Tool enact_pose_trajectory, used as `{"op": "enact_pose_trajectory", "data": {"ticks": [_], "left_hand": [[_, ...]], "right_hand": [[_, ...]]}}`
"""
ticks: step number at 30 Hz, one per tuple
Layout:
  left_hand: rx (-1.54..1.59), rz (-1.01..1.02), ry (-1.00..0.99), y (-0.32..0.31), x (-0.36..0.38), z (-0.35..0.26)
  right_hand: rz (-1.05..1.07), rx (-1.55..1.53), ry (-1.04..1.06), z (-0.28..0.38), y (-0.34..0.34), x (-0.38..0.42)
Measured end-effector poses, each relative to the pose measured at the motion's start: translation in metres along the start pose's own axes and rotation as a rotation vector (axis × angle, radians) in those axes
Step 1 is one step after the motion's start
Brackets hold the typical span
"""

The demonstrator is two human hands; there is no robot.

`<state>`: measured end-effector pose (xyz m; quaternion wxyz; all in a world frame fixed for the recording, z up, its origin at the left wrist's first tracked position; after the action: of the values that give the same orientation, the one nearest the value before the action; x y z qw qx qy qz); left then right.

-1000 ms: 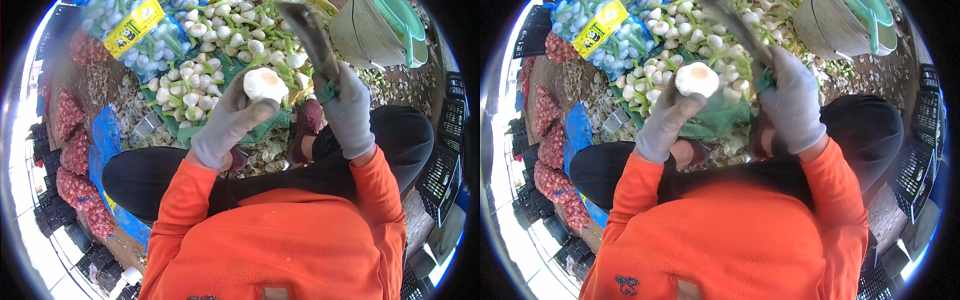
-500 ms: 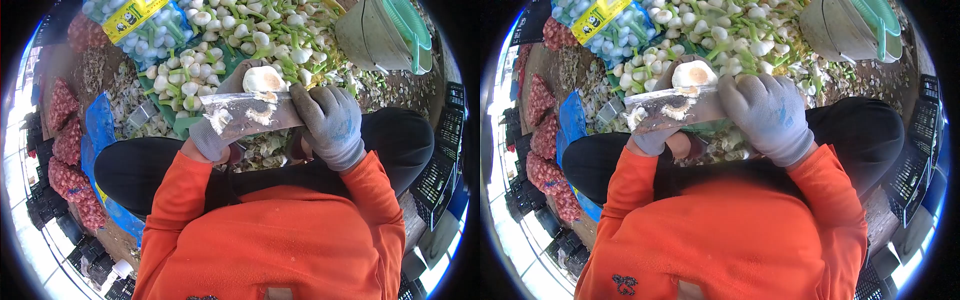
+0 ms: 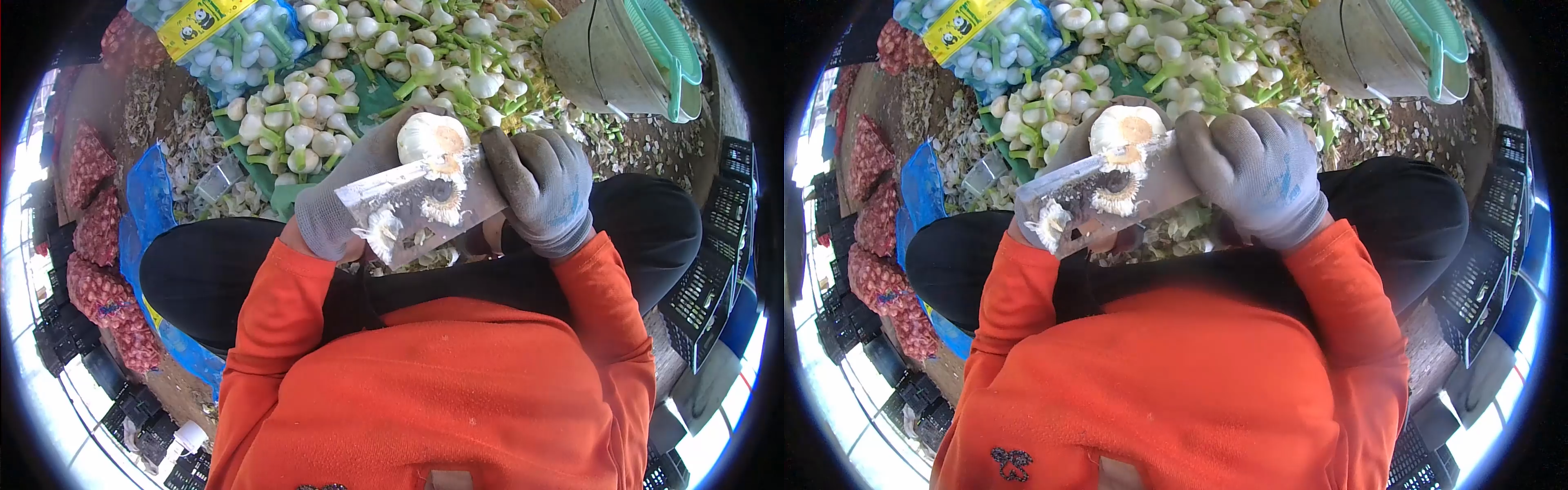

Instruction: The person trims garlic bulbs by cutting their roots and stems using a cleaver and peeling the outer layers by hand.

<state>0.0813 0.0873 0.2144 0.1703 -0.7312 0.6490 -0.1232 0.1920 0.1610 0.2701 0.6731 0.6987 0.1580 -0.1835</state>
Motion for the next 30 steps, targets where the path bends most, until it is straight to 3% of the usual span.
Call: {"op": "enact_pose_trajectory", "data": {"ticks": [2,3,5,7,9,12,17,21,24,26,28,30], "left_hand": [[-0.395,0.086,-0.14,-0.008,0.0,-0.021],[-0.804,0.175,-0.32,-0.016,0.001,-0.039],[-0.986,0.251,-0.379,-0.024,0.001,-0.043],[-0.534,0.208,-0.137,-0.018,-0.003,-0.03],[-0.36,0.115,-0.064,-0.006,0.001,-0.022],[-0.888,0.184,-0.271,-0.007,0.002,-0.032],[-0.267,0.013,0.157,0.007,0.001,-0.006],[-0.51,0.114,0.106,0.003,0.0,-0.007],[-0.331,0.238,0.028,-0.013,-0.002,-0.012],[-0.21,0.313,-0.02,-0.023,0.0,-0.015],[-0.156,0.237,0.056,-0.022,0.003,-0.019],[-0.187,0.186,0.074,-0.018,0.005,-0.024]], "right_hand": [[-0.04,-0.014,0.017,-0.001,0.003,0.0],[-0.064,-0.02,0.027,-0.002,0.004,-0.002],[0.003,0.063,-0.089,-0.029,-0.007,-0.001],[-0.019,0.095,-0.121,-0.037,-0.001,0.001],[-0.081,0.053,-0.09,-0.024,0.009,0.0],[-0.037,-0.027,-0.015,0.001,0.015,0.0],[0.058,-0.08,0.045,0.016,0.007,-0.002],[0.005,-0.058,0.044,0.007,0.004,0.0],[-0.05,-0.033,0.051,0.001,0.003,0.0],[0.022,0.043,-0.087,-0.022,-0.01,0.002],[0.061,0.055,-0.199,-0.052,-0.019,0.006],[-0.085,0.045,-0.134,-0.045,0.001,0.001]]}}
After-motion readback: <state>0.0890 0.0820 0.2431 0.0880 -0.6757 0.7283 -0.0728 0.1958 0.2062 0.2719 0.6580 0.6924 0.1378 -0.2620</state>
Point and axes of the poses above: each hand's wrist, its own x-axis away from the middle knuckle, its own y-axis out of the back of the hand, z = x × y, the point moved 8 cm from there along -x, towards the middle knuckle, and after that the axes turned 7 degrees about z, right-handed, at the moved point
